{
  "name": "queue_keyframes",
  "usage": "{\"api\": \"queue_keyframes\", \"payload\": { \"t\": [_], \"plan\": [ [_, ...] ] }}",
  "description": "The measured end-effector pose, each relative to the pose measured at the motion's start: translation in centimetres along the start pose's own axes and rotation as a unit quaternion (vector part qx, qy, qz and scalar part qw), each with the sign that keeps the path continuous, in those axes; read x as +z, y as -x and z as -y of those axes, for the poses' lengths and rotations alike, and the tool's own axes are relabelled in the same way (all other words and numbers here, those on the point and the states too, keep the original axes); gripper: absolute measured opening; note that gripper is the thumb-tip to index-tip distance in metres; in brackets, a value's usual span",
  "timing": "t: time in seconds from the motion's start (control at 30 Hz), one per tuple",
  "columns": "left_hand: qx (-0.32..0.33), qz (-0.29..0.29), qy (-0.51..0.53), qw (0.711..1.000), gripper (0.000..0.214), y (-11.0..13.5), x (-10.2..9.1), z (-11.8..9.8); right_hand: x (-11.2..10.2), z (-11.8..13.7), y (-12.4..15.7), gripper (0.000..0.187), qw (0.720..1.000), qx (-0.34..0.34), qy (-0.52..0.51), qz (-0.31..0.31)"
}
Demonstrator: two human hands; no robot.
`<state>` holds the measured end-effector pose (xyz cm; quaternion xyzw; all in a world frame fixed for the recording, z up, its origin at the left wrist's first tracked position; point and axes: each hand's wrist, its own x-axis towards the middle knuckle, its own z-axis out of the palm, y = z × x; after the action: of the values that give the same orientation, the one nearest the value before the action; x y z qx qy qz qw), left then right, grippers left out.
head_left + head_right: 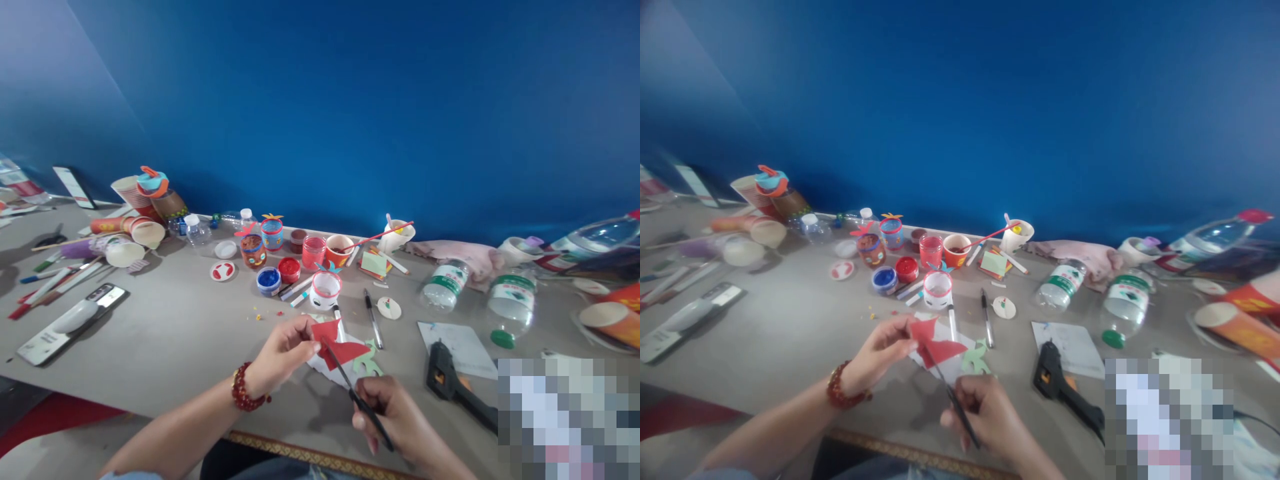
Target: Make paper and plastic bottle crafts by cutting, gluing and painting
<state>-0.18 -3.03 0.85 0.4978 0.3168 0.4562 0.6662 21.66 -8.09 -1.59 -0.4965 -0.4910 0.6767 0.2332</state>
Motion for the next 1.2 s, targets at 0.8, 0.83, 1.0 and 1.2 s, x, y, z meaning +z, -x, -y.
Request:
{"api": "queue_keyframes", "payload": {
  "t": [0.8, 0.83, 1.0, 1.2],
  "plan": [
    [-0.006, 0.013, -0.007, 1.0, 0.03, -0.1, 0.2, -0.2, 0.2, -0.3, -0.5, 0.065, 1.0, -0.002, -0.02, 0.003],
    [-0.006, 0.011, -0.008, 1.0, 0.03, -0.1, 0.2, -0.2, 0.2, -0.3, -0.6, 0.065, 1.0, -0.003, -0.018, 0.002],
    [-0.001, -0.002, -0.008, 1.0, 0.031, -0.2, 0.3, -0.4, 0.2, -0.1, -0.8, 0.066, 1.0, -0.015, -0.009, 0.016],
    [-0.01, -0.034, -0.01, 0.999, 0.032, -0.5, 0.1, -0.6, -0.1, 0.1, -1.5, 0.065, 0.999, -0.038, 0.007, 0.022]
  ]
}}
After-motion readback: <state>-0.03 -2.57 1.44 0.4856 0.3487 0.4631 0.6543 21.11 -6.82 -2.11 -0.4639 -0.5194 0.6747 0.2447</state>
